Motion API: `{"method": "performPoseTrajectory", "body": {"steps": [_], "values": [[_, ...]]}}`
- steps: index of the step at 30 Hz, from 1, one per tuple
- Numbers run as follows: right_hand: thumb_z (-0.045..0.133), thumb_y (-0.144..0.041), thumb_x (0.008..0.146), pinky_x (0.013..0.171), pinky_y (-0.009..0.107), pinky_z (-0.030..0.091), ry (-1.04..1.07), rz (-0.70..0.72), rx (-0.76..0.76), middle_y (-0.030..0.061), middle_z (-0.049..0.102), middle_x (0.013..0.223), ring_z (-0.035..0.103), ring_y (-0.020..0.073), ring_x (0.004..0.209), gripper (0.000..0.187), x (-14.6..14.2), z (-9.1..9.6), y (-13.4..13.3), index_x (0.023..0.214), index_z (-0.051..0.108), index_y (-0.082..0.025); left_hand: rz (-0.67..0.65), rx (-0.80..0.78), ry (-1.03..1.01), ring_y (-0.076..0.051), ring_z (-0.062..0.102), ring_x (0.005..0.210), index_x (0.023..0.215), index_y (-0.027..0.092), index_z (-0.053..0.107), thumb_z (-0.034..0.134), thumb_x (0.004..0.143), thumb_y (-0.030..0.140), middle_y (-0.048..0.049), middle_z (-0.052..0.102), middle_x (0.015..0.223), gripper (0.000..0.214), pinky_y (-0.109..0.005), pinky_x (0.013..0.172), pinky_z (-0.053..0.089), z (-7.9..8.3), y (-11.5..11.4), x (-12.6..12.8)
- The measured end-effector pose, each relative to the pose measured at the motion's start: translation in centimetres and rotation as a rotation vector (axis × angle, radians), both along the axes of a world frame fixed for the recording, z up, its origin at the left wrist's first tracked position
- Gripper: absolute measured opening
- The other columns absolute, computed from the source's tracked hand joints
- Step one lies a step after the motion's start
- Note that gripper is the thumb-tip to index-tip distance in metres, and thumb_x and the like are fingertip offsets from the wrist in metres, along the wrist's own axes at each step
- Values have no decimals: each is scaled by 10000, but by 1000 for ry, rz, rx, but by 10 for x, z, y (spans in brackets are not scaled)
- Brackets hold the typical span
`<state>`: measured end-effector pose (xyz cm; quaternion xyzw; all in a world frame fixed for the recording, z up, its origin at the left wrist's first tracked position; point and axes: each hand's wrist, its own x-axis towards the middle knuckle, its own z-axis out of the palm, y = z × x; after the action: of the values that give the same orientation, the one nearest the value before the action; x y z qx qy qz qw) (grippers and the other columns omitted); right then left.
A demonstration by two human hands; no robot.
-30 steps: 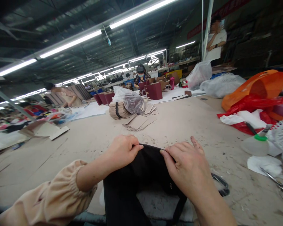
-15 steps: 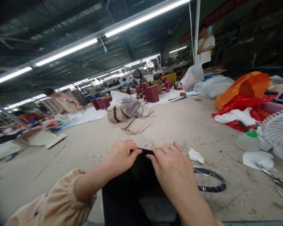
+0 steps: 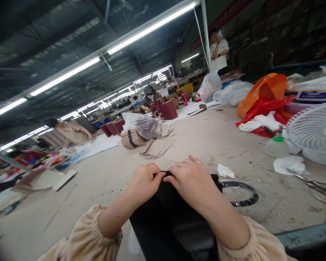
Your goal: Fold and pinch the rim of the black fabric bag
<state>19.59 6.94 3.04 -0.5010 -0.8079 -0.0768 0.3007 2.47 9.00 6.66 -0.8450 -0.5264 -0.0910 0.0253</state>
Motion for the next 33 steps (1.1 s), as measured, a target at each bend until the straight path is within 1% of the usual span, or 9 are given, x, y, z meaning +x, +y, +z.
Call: {"method": "performPoseTrajectory", "body": {"steps": [3,5,12,17,19,23,26,29,33], "values": [[562,-258,871,661,303,374,-16,-1,9,24,661,682,581,180,709,224,-11,2,3,661,620,-201,-14,-5,-2,-152,565,647,643,181,628,519,850,290,-28,641,672,258,-264,585,338,0,1,-2],[552,-249,874,639,298,365,-15,14,24,24,650,676,570,181,714,225,-14,2,2,663,611,-198,-20,-10,-14,-150,569,652,644,181,624,527,847,291,-26,645,679,250,-261,590,344,-1,0,-3],[596,-370,856,928,389,345,-2,29,37,18,703,753,624,173,749,184,17,-4,-12,830,680,-208,7,-17,-41,-160,584,688,674,182,639,513,863,327,-32,664,719,269,-265,625,366,0,-10,-4],[563,-318,875,675,281,394,12,44,7,16,691,716,616,159,716,200,48,-13,-11,752,686,-218,37,-30,-55,-160,587,706,687,182,649,535,856,323,-29,667,729,248,-261,648,385,2,-12,-5],[548,-294,880,678,279,398,11,62,-2,20,674,688,612,163,723,227,50,-14,-10,706,666,-208,44,-26,-58,-158,586,702,681,180,647,535,857,320,-27,664,723,251,-258,647,386,2,-11,-4],[552,-284,883,897,363,381,-1,31,0,11,673,664,620,162,692,259,47,-12,-14,653,637,-200,53,-25,-68,-152,581,693,673,173,645,543,854,308,-26,659,713,248,-251,647,387,2,-10,-2],[600,-401,846,972,438,345,31,1,21,37,719,794,647,193,754,222,39,-8,-19,842,689,-197,53,-28,-68,-149,577,677,663,168,645,551,849,305,-28,657,699,249,-249,635,386,3,-10,0],[640,-385,819,914,399,399,56,-3,45,89,714,972,645,222,874,365,21,-4,-20,1103,640,-157,57,-23,-70,-149,580,670,655,167,650,553,847,303,-30,661,693,256,-250,629,388,4,-11,0],[564,-234,872,676,316,422,46,-24,-16,42,710,817,642,199,758,143,-1,-4,-14,945,681,-195,29,-92,-133,-165,626,735,716,180,693,564,841,335,-38,704,759,237,-258,683,435,10,-16,-4]]}}
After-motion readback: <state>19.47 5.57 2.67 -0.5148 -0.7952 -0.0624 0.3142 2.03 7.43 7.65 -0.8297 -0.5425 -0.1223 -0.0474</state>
